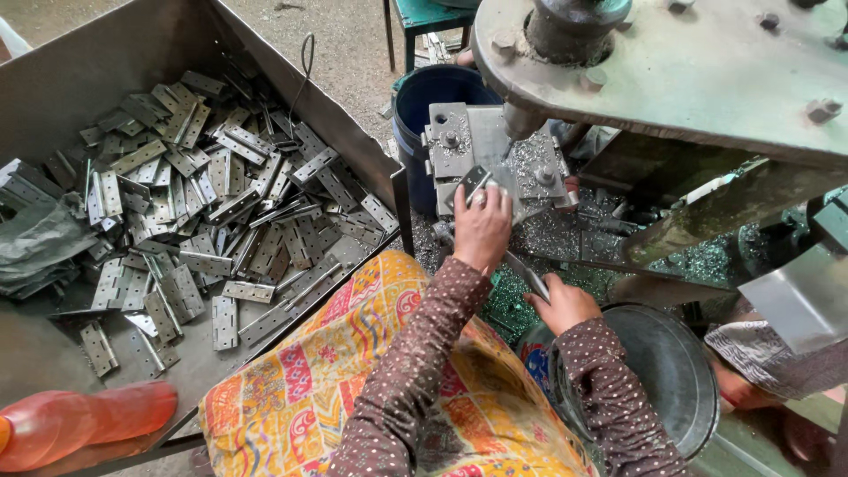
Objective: The person repeatedly picks small metal brackets from a bin, places each one into a drill press jig, and activates the press to drill holes. After each cycle, the person removes the bracket and returns it to the bin, continuing the process with new pieces.
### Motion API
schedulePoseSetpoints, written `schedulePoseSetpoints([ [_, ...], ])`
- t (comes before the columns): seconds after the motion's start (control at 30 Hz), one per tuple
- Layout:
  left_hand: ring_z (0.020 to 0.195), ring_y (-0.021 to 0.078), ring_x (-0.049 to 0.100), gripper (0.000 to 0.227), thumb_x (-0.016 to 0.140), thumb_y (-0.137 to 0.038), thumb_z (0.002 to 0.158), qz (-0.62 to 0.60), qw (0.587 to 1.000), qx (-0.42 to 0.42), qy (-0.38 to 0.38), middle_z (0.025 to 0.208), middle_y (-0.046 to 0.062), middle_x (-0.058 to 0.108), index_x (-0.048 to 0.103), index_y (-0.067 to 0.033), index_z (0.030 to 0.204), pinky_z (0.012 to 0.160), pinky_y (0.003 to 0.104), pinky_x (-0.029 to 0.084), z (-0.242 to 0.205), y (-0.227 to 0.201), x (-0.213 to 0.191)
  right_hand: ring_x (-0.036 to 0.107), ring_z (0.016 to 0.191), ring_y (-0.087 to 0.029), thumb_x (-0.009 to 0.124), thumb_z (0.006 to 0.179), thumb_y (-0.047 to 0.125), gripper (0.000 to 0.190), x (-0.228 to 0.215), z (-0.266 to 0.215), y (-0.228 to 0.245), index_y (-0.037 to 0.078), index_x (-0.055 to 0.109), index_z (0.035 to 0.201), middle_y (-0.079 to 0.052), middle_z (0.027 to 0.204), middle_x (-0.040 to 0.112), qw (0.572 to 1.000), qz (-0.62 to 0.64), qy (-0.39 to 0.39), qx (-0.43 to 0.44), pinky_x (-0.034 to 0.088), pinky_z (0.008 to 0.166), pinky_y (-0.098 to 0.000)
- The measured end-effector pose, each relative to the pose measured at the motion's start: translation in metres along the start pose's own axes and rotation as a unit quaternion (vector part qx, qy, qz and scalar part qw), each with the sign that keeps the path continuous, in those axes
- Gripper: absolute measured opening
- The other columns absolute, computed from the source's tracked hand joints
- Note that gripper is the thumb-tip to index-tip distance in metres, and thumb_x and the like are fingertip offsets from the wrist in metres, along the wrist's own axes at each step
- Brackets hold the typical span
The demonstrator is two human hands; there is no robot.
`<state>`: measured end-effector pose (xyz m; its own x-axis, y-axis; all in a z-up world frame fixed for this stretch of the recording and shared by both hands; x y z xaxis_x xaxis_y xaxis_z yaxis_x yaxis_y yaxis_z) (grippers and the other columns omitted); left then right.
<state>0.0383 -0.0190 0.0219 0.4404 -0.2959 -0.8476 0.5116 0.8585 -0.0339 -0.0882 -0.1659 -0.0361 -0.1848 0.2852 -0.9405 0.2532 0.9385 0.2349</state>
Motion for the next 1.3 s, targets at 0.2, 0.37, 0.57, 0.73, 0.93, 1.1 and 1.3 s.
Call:
schedulePoseSetpoints([
  [0.2, 0.134, 0.0359, 0.048, 0.061, 0.052, -0.047, 0.100, 0.017, 0.992, -0.126, 0.010, 0.139, 0.020, 0.056, 0.059, 0.0041, 0.132, 0.114, 0.055, 0.031, -0.024, 0.034, 0.003, 0.073, 0.078, -0.038, 0.065, 0.088, 0.053, 0.052, 0.007, 0.000, -0.003, 0.012, 0.061, 0.119, -0.018, 0.082, 0.074, 1.000, 0.009, 0.000, -0.009, 0.056, 0.070, -0.0498],
  [0.37, 0.144, 0.0342, 0.042, 0.063, 0.049, -0.046, 0.097, 0.039, 0.996, -0.029, 0.072, 0.148, 0.019, 0.052, 0.062, 0.0037, 0.133, 0.122, 0.059, 0.020, -0.033, 0.009, -0.003, 0.075, 0.078, -0.036, 0.062, 0.091, 0.059, 0.053, 0.011, 0.008, -0.005, 0.012, 0.061, 0.116, -0.016, 0.083, 0.075, 0.997, -0.021, 0.062, 0.031, 0.057, 0.073, -0.0485],
  [0.57, 0.142, 0.0350, 0.047, 0.057, 0.050, -0.040, 0.101, -0.032, 0.998, -0.052, 0.020, 0.144, 0.022, 0.056, 0.064, 0.0073, 0.130, 0.125, 0.060, 0.016, -0.012, 0.002, 0.019, 0.072, 0.079, -0.042, 0.065, 0.088, 0.048, 0.049, 0.031, 0.012, -0.024, 0.009, 0.059, 0.117, -0.020, 0.083, 0.073, 0.999, 0.001, -0.013, -0.034, 0.055, 0.070, -0.0531],
  [0.73, 0.139, 0.0346, 0.049, 0.047, 0.050, -0.019, 0.094, 0.008, 0.996, -0.051, 0.069, 0.141, 0.020, 0.058, 0.064, 0.0043, 0.132, 0.124, 0.063, 0.015, 0.004, 0.010, 0.034, 0.073, 0.077, -0.041, 0.065, 0.090, 0.050, 0.046, 0.106, 0.007, -0.055, 0.009, 0.060, 0.111, -0.021, 0.082, 0.074, 0.997, 0.067, 0.015, 0.039, 0.058, 0.071, -0.0512],
  [0.93, 0.139, 0.0347, 0.050, 0.044, 0.051, -0.018, 0.095, -0.006, 0.997, -0.058, 0.055, 0.142, 0.021, 0.058, 0.065, 0.0051, 0.130, 0.125, 0.061, 0.014, -0.004, 0.008, 0.026, 0.070, 0.077, -0.046, 0.067, 0.088, 0.047, 0.048, 0.143, -0.001, -0.068, 0.005, 0.058, 0.110, -0.026, 0.079, 0.070, 0.997, 0.069, 0.003, 0.025, 0.056, 0.069, -0.0537],
  [1.1, 0.136, 0.0371, 0.050, 0.043, 0.053, -0.025, 0.093, -0.031, 0.998, -0.059, 0.022, 0.142, 0.024, 0.057, 0.069, 0.0047, 0.120, 0.122, 0.062, 0.014, 0.015, 0.014, 0.034, 0.072, 0.076, -0.043, 0.071, 0.084, 0.055, 0.054, 0.087, 0.025, -0.060, 0.005, 0.060, 0.099, -0.023, 0.078, 0.071, 0.999, 0.015, 0.032, 0.016, 0.057, 0.070, -0.0526],
  [1.3, 0.137, 0.0342, 0.051, 0.035, 0.054, -0.021, 0.093, 0.009, 0.996, -0.058, 0.073, 0.145, 0.021, 0.056, 0.073, -0.0022, 0.115, 0.122, 0.063, 0.011, 0.029, 0.013, 0.058, 0.073, 0.073, -0.039, 0.065, 0.090, 0.053, 0.048, 0.105, 0.006, -0.057, 0.007, 0.060, 0.105, -0.021, 0.081, 0.072, 0.996, 0.034, 0.039, 0.068, 0.059, 0.069, -0.0502],
])
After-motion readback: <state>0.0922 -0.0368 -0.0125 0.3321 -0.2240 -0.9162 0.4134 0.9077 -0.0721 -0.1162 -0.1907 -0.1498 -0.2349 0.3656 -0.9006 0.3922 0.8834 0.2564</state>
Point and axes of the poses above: each hand's wrist, its own z-axis towards the middle knuckle, its own x-axis out of the palm, y = z × x, the point moved 5 cm from there along z, towards the middle knuckle
